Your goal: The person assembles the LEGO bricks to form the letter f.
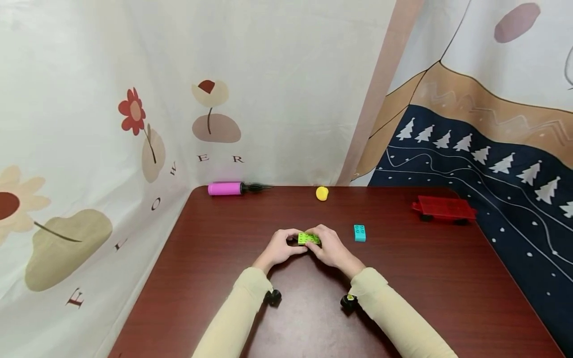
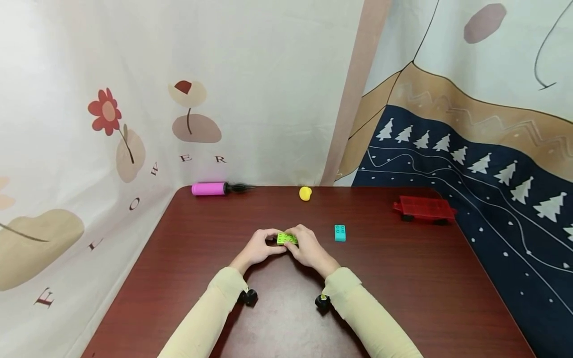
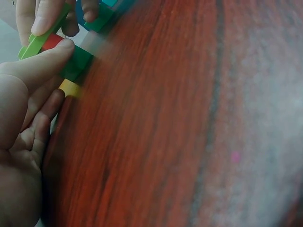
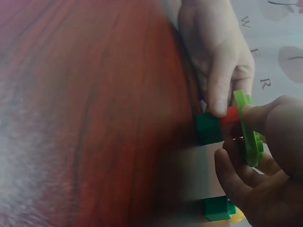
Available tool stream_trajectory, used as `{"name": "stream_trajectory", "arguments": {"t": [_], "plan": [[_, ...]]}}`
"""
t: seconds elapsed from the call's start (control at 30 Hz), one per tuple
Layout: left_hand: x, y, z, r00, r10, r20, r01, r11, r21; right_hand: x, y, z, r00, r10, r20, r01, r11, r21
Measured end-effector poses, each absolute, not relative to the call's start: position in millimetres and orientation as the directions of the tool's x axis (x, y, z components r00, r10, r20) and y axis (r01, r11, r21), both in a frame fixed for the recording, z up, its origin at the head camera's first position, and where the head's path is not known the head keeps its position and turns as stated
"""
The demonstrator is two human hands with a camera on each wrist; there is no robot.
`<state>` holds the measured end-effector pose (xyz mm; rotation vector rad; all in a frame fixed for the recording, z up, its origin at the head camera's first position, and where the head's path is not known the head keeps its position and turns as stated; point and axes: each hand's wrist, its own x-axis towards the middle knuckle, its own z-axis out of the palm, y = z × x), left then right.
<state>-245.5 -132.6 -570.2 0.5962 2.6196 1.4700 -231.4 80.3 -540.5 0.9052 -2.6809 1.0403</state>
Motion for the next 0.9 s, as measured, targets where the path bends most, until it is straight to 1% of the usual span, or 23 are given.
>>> {"name": "stream_trajectory", "arguments": {"t": [0.6,0.73,0.9], "plan": [[-244,-133,-568,-0.922,0.374,0.101,0.285,0.479,0.830,-226,77,-552,-0.759,-0.508,0.408,-0.651,0.590,-0.478],[-241,-134,-570,-0.924,0.374,0.085,0.272,0.482,0.833,-225,78,-553,-0.764,-0.521,0.382,-0.645,0.600,-0.473],[-243,-134,-569,-0.921,0.378,0.091,0.277,0.473,0.836,-229,82,-545,-0.804,-0.513,0.302,-0.589,0.610,-0.530]]}}
